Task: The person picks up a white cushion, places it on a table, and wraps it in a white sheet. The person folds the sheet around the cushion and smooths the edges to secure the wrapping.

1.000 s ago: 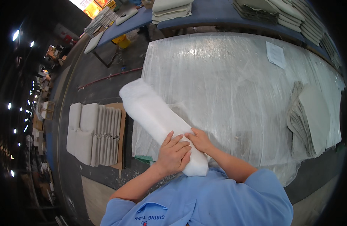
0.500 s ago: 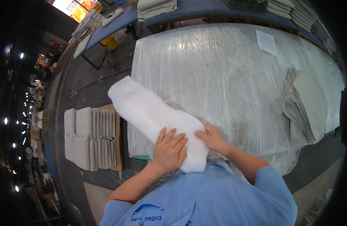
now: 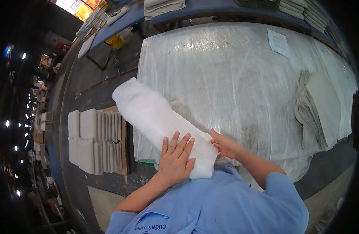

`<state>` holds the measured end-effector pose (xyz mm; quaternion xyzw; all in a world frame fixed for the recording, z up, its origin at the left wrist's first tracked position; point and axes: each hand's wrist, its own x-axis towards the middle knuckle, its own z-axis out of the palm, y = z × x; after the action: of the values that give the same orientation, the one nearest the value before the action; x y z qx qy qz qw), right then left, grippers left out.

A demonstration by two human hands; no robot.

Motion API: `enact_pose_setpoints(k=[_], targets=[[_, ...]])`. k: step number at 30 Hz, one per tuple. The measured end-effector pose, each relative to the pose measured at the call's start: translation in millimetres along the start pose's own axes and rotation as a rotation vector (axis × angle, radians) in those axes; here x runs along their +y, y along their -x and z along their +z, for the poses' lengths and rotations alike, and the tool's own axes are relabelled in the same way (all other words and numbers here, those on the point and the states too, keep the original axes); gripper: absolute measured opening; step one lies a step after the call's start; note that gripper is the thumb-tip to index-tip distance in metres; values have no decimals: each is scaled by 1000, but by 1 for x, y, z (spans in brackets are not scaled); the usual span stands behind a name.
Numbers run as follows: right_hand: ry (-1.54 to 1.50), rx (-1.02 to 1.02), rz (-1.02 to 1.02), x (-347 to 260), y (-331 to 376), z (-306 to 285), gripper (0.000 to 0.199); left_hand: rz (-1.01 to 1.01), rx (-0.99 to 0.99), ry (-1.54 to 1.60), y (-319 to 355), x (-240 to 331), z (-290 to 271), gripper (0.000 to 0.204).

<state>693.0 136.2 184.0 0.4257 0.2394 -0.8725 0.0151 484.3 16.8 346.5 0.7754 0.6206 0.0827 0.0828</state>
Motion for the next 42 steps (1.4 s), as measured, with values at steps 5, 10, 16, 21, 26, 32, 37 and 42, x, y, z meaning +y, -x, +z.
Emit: enact_pose_setpoints(k=[5,10,16,21,26,32,37,42], targets=[[85,-67,33,-18,46,34,80,-20,-3,3,0,2,3,60],[-39,-135,-287,-28,50,41,59,-21,-3,1,-7,4,1,64],[-274,-180,-117,-37,60,50,54,-29,11,9,-7,6,1,67],[-32,-230,-203,-32,71,70,50,-38,-5,9,-8,5,1,69],[-3,30,-402,-11,52,78,50,-35,-33,9,-11,5,0,73],[137,92,-494,-16,58,97,46,-51,-72,28,-10,2,2,87],[488,143,-626,-15,56,91,39,-59,-84,23,-11,1,4,93],[722,131,-681,-13,45,79,37,-75,-101,35,-13,3,4,93]])
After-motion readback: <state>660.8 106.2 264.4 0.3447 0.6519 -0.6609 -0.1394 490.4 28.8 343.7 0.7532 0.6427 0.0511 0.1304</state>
